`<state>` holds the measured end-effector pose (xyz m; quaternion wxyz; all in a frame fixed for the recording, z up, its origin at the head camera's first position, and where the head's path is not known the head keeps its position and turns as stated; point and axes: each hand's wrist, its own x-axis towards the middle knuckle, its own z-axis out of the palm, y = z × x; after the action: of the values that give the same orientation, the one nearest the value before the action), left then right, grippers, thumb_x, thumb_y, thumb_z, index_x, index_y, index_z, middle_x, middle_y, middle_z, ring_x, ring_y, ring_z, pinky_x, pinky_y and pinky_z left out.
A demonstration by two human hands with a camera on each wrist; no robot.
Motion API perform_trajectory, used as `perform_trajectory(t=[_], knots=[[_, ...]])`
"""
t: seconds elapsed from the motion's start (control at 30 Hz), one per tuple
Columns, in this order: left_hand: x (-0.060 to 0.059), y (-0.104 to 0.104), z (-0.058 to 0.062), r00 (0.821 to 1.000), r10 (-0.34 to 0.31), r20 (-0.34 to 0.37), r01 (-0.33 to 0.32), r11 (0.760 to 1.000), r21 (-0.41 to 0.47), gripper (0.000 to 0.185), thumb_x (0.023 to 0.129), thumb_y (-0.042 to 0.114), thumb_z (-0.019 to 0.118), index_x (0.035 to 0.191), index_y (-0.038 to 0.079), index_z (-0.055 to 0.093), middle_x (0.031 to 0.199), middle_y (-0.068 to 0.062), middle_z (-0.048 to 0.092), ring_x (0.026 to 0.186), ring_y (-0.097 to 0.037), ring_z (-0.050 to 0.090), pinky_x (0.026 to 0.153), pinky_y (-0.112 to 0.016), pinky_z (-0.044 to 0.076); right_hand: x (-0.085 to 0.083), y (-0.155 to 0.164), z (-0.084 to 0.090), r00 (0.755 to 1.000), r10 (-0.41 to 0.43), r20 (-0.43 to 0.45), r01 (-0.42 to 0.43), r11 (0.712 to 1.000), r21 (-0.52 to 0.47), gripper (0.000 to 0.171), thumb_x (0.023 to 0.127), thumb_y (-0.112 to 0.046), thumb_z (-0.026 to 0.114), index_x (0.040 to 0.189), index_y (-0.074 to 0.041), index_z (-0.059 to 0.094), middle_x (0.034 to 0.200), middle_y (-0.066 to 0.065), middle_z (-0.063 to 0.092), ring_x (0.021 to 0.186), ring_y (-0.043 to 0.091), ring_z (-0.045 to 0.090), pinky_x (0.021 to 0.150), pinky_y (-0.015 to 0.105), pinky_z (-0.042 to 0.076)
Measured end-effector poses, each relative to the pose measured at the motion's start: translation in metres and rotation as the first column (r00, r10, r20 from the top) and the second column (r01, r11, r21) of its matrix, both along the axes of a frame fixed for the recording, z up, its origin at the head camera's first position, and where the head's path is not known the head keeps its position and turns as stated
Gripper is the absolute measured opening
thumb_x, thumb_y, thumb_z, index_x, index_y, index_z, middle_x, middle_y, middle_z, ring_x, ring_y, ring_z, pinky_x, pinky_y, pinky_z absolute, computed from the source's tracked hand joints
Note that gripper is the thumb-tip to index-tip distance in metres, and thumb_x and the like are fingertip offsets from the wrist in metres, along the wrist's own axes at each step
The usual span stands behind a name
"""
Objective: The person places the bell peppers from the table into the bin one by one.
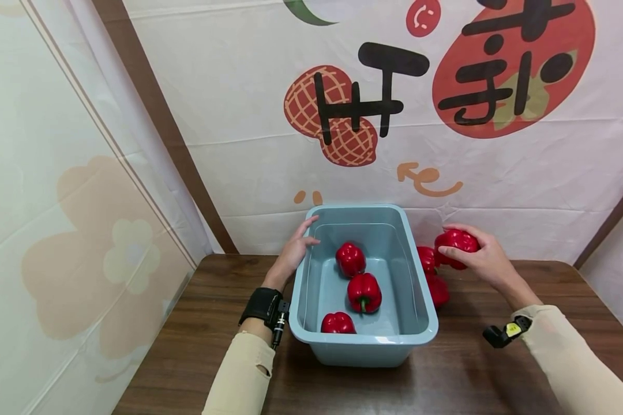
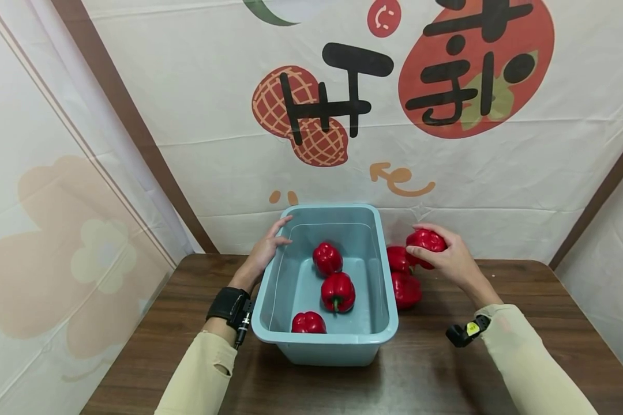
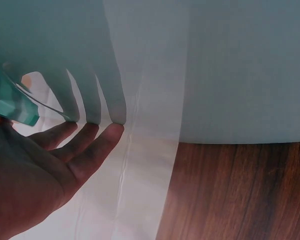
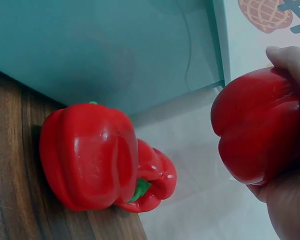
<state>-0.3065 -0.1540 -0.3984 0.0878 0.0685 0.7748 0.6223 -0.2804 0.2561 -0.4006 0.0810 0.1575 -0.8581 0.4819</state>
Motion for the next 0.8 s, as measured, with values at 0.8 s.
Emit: perform_trajectory(t=[0.8], knots=[[0.003, 0.001, 0.001, 1.0, 0.018, 0.007, -0.018, 1.0, 0.016, 0.06, 0.098, 0.017, 0.042, 0.154, 0.033, 0.03, 0.165, -0.002, 0.011, 0.137, -0.038, 0.031, 0.103, -0.065, 0.035, 0.006, -0.011, 0.025, 0.998, 0.031, -0.056, -0.032, 0.999, -0.011, 0.058, 0.088, -0.02, 0.074, 0.141, -0.013, 0.052, 0.137, 0.013, 0.052, 0.114, 0.025, 0.046, 0.072, 0.023, 0.055]])
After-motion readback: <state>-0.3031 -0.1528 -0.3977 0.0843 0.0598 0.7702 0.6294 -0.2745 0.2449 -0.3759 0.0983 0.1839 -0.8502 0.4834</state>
